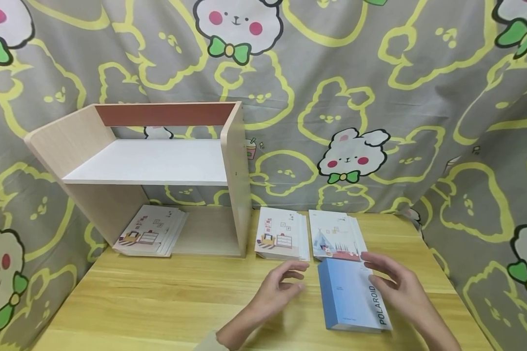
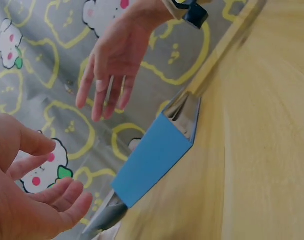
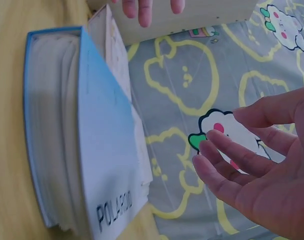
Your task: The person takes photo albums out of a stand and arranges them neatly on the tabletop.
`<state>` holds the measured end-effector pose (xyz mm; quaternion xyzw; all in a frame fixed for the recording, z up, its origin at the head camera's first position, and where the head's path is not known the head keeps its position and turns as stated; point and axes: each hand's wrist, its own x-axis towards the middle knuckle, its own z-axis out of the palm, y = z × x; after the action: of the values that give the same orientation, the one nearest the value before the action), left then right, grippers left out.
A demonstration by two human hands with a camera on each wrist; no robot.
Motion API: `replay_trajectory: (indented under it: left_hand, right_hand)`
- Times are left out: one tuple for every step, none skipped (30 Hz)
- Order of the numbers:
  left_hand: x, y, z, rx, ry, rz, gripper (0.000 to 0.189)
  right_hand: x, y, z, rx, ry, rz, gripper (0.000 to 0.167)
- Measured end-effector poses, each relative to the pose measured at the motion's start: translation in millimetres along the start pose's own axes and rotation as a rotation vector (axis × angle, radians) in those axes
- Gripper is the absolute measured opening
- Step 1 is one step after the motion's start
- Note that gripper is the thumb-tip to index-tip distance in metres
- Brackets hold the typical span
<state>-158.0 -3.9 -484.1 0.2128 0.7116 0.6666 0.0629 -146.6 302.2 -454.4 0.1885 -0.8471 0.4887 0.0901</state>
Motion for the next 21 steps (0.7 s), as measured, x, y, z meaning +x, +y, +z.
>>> replay_trajectory:
  left_hand:
    - [-0.6, 1.3, -1.7, -0.003, 0.002, 0.004, 0.036]
    - [-1.3, 3.0, -3.5, -0.007, 0.007, 0.006, 0.036]
    - [-1.9, 4.8, -5.2, -0.01, 0.01, 0.01, 0.036]
    - [-2.5, 6.3, -6.8, -0.011, 0.015, 0.01, 0.036]
    - [-2.9, 7.7, -8.6, -0.012, 0.018, 0.012, 0.037]
    - [-3.4, 8.9, -10.3, -0.009, 0.023, 0.014, 0.037]
    - [-3.8, 10.0, -12.3, -0.005, 0.026, 0.015, 0.038]
    - [-4.1, 11.0, -14.4, -0.001, 0.031, 0.018, 0.038]
    - [-4.4, 11.6, -16.5, 0.005, 0.035, 0.023, 0.038]
    - [-4.7, 12.1, -18.1, 0.008, 0.038, 0.035, 0.038]
    - [-4.7, 12.5, -19.5, 0.012, 0.042, 0.043, 0.038]
    - [-4.6, 12.9, -20.6, 0.013, 0.045, 0.052, 0.037]
    - [-4.5, 13.4, -21.7, 0.014, 0.048, 0.06, 0.037]
    - [-4.6, 14.0, -22.6, 0.012, 0.052, 0.068, 0.037]
    - [-4.6, 14.7, -23.6, 0.01, 0.056, 0.074, 0.036]
    - [-4.7, 15.5, -24.5, 0.008, 0.061, 0.076, 0.036]
    - [-4.7, 16.5, -25.5, 0.004, 0.065, 0.07, 0.036]
    - [-5.1, 17.4, -26.7, 0.002, 0.071, 0.069, 0.036]
    - [-5.3, 18.2, -28.1, 0.001, 0.077, 0.068, 0.035]
    - [-5.4, 18.9, -29.6, 0.002, 0.083, 0.07, 0.035]
    - [-5.4, 19.6, -31.3, 0.003, 0.089, 0.073, 0.035]
  right_hand:
    - [0.7, -1.6, 0.5, 0.015, -0.003, -0.009, 0.044]
    - [1.5, -3.3, 1.0, 0.028, -0.005, -0.019, 0.044]
    - [2.2, -4.7, 1.5, 0.037, -0.007, -0.028, 0.044]
    - [2.8, -6.3, 2.0, 0.043, -0.007, -0.035, 0.044]
    - [3.4, -7.7, 2.4, 0.047, -0.007, -0.039, 0.044]
    - [4.0, -9.0, 2.9, 0.048, -0.005, -0.043, 0.044]
    - [4.9, -10.5, 3.6, 0.048, -0.006, -0.042, 0.044]
    - [5.6, -12.0, 4.5, 0.047, -0.006, -0.042, 0.045]
    - [6.4, -13.5, 5.3, 0.046, -0.006, -0.041, 0.045]
    - [7.0, -15.3, 5.6, 0.049, -0.006, -0.037, 0.045]
    - [7.6, -16.9, 6.0, 0.051, -0.008, -0.035, 0.045]
    - [8.2, -18.6, 6.5, 0.053, -0.009, -0.033, 0.046]
    - [9.0, -20.3, 7.0, 0.058, -0.011, -0.034, 0.046]
    - [9.8, -22.0, 7.5, 0.063, -0.011, -0.033, 0.046]
    - [10.8, -23.5, 8.1, 0.069, -0.013, -0.034, 0.047]
    - [11.7, -25.0, 8.7, 0.074, -0.014, -0.036, 0.047]
    - [12.6, -26.6, 9.4, 0.076, -0.014, -0.035, 0.047]
    - [13.6, -28.2, 10.3, 0.084, -0.012, -0.037, 0.046]
    - [14.6, -29.8, 11.0, 0.089, -0.01, -0.036, 0.046]
    - [15.5, -31.6, 11.7, 0.093, -0.008, -0.031, 0.046]
    - [16.4, -33.4, 12.4, 0.094, -0.005, -0.028, 0.046]
